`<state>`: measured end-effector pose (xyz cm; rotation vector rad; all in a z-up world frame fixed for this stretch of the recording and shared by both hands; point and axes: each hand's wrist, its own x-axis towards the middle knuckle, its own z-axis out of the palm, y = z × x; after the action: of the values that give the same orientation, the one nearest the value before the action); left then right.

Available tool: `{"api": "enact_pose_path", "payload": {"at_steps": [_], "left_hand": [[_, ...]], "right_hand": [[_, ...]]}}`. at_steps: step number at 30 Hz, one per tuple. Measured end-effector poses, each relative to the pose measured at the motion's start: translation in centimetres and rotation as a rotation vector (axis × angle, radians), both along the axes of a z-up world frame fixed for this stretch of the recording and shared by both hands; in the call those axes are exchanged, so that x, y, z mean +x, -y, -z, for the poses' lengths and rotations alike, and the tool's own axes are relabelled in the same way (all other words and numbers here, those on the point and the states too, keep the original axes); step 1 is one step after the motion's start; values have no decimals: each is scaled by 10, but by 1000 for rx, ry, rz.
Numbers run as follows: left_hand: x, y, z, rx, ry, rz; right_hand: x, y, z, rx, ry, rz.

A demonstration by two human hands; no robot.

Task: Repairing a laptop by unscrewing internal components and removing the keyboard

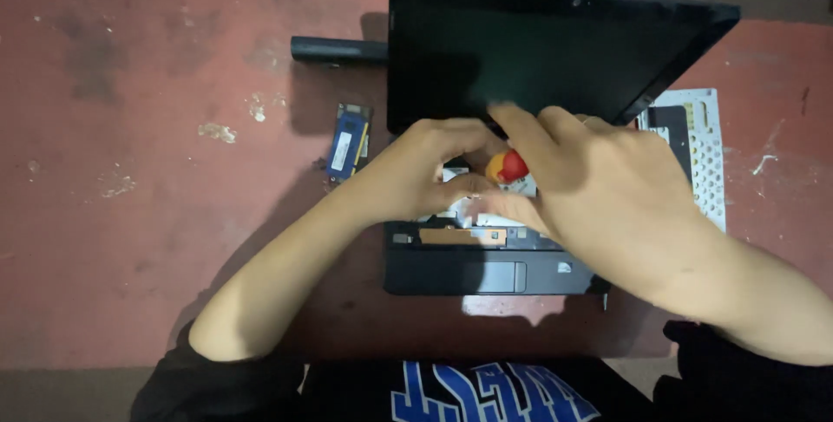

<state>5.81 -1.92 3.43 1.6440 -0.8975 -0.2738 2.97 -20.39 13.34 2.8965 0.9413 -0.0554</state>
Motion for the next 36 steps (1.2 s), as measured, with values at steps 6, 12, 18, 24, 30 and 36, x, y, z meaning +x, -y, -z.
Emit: {"api": "enact_pose_path", "payload": {"at_steps": [6,12,18,24,30,36], "left_hand": [[1,-5,6,-41,127,173],[-3,-5,-7,81,-8,103],[-4,2,10,24,180,30],[2,-3,1,-66,65,229],[-3,-6,-7,-54,-77,124],[-4,6,10,-56,128,52]], "right_hand": [[6,11,-17,209,-335,-299],[-3,-7,19,-99,51,-210],[0,2,-24,-24,-123,-189],[-2,11,-21,105,-343,-197],[-7,0,16,-70,137,-60],[0,0,-14,-130,-16,60]]}}
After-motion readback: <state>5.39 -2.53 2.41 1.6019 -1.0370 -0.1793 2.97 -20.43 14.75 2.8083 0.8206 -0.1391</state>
